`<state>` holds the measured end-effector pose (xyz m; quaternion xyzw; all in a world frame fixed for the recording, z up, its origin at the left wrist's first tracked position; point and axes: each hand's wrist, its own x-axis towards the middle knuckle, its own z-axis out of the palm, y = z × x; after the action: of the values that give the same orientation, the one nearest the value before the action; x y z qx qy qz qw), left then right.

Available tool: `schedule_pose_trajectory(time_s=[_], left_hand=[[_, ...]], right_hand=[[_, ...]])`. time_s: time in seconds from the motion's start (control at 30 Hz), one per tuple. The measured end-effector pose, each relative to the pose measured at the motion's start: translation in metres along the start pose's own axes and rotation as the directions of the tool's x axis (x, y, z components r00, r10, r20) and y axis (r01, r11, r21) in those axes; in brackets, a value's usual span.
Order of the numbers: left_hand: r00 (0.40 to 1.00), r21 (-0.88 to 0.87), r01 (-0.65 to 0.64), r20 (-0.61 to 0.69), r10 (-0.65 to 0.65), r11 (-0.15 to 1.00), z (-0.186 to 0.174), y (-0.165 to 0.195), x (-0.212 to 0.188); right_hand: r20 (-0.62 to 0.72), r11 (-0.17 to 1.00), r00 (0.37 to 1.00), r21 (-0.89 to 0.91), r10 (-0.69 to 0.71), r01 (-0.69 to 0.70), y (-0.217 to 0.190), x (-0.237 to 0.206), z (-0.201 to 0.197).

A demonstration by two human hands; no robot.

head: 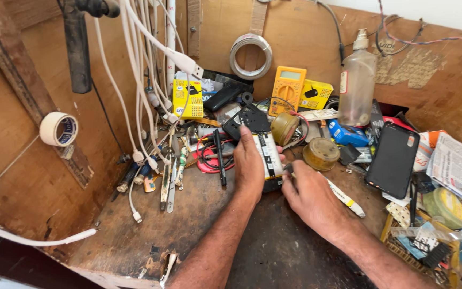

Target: The person uses a small metal tool to scrape and clean the surface of a smartphone battery while holding the device. The person repeatedly scrapes along the battery edges and surface, occasionally lifting the tool to inspect the area.

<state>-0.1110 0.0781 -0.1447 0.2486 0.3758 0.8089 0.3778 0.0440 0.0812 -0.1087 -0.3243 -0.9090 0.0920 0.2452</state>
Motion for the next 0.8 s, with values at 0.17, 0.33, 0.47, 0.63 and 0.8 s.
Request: schedule_pose_trajectory(time_s=[0.17, 0.33, 0.47, 0.63, 0.8], left_hand=[[0.999, -0.051, 0.021, 0.031, -0.019, 0.998, -0.002, -0.001, 0.001], [0.994, -0.179, 0.098, 0.067, -0.087, 0.979, -0.005, 0.004, 0.003], [0.985, -0.326, 0.129, 0.154, -0.082, 0.937, 0.005, 0.01, 0.004], [0.995, -0.308, 0.032, 0.102, 0.0, 0.951, 0.015, 0.022, 0.005], [0.995, -0.27, 0.002, 0.092, 0.024, 0.963, 0.01, 0.034, 0.007]], right_hand=[[0.04, 0.955, 0.964, 0.131, 0.263, -0.266, 0.001, 0.013, -0.004], [0.163, 0.652, 0.889, 0.625, 0.428, -0.429, 0.011, 0.026, -0.019], [-0.014, 0.453, 0.929, 0.876, 0.369, -0.166, 0.025, 0.037, -0.018], [-0.128, 0.529, 0.86, 0.83, 0.493, -0.179, 0.046, 0.042, 0.007], [-0.367, 0.791, 0.873, 0.61, 0.32, -0.033, 0.063, 0.043, 0.014]])
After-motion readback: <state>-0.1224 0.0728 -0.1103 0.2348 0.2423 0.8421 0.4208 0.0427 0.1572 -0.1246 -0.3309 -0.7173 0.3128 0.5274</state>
